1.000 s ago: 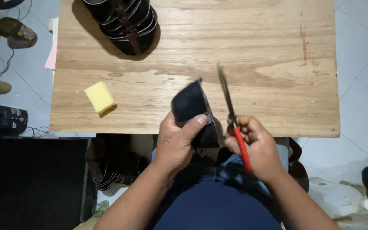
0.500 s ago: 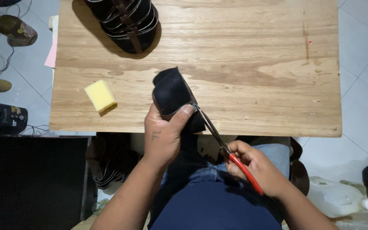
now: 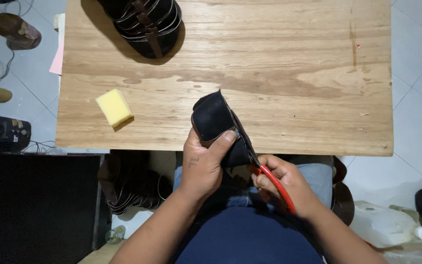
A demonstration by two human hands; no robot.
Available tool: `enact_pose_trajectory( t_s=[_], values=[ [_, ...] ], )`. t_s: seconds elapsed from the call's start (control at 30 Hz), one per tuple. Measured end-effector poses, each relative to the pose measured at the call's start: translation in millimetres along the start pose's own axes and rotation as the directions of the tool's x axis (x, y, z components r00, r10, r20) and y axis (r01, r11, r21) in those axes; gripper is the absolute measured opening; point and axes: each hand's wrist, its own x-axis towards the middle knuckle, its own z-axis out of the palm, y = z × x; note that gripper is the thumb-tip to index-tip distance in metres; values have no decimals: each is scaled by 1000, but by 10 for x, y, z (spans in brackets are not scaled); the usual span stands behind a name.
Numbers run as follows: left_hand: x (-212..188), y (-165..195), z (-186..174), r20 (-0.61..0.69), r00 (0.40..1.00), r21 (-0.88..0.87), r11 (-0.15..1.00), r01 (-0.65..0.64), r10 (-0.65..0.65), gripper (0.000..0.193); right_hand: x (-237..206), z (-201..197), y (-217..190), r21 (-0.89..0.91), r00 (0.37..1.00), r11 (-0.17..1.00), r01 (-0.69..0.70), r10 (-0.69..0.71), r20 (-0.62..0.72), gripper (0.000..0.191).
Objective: The person holds a lasted shoe upper in one hand and uses red-handled scissors to trim away thin strips of excess leather from its edge, letting the cut scraps fall on the table. They work through several uppers one at a time, briefly stacking a finished upper with others and picking up the next piece to continue trimming.
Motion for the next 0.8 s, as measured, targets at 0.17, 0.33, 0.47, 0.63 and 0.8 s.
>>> enact_pose_trajectory(
  t_s=[0.17, 0.33, 0.47, 0.63, 0.8],
  values=[
    [30, -31, -4, -2, 999, -100, 994, 45, -46, 35, -25, -4, 36, 98, 995, 992, 73, -79, 58, 42],
    [23, -11, -24, 33, 996, -179, 980, 82, -78, 41, -54, 12, 42, 145, 999, 989, 14, -20, 38, 48],
    [26, -38, -30, 28, 996, -197, 976, 88, -84, 44, -59, 42, 63, 141, 1000, 990, 0, -2, 15, 46],
    [4, -91, -32, 24, 996, -202, 975, 90, -87, 46, -64, 72, 96, 136, 998, 989, 56, -56, -3, 42],
    [4, -108, -42, 22, 996, -171, 981, 94, -92, 48, -84, 86, 93, 71, 998, 997, 33, -29, -64, 36]
  ],
)
